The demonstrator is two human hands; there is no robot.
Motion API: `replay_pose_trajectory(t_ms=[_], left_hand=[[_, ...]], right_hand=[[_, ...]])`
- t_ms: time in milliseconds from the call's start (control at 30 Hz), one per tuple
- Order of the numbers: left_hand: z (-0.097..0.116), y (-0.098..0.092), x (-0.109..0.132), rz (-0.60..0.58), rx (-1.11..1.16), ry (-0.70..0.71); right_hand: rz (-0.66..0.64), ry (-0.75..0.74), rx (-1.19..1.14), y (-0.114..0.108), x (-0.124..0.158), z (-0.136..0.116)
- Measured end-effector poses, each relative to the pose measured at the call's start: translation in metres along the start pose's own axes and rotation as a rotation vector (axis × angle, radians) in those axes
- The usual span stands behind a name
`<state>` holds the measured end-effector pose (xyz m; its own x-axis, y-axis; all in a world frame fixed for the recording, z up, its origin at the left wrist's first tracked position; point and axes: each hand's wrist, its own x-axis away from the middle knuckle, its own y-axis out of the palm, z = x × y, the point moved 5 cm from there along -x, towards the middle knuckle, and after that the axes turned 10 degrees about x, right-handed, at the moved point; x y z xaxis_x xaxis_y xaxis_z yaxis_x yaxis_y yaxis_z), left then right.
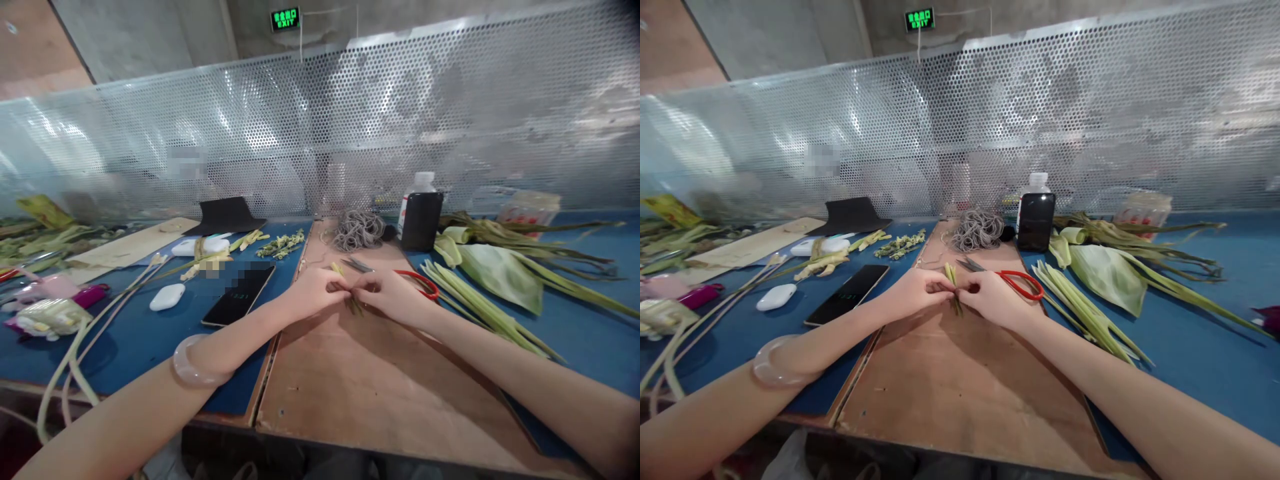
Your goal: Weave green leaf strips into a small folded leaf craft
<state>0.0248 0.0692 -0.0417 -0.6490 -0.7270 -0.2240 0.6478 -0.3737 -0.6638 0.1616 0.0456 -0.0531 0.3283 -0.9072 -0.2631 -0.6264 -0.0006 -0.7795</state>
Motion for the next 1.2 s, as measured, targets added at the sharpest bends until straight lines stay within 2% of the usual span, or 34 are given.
replay_pose_trajectory(t_ms=[333,633,833,1000,1200], left_hand=[[0.000,-0.001,0.000,0.085,-0.102,-0.003],[0.009,0.002,0.000,0.113,-0.252,0.045],[0.011,0.002,0.002,0.122,-0.235,-0.007],[0.002,0.002,-0.001,0.119,-0.121,-0.060],[-0.017,0.003,-0.005,-0.009,0.094,-0.183]], right_hand=[[0.077,-0.039,0.050,0.004,0.000,0.005],[0.089,0.046,0.373,-0.011,0.007,-0.031],[0.065,0.029,0.385,-0.007,0.005,-0.027],[0.109,-0.086,0.420,0.001,-0.001,-0.014],[0.151,-0.271,0.515,0.013,-0.006,-0.005]])
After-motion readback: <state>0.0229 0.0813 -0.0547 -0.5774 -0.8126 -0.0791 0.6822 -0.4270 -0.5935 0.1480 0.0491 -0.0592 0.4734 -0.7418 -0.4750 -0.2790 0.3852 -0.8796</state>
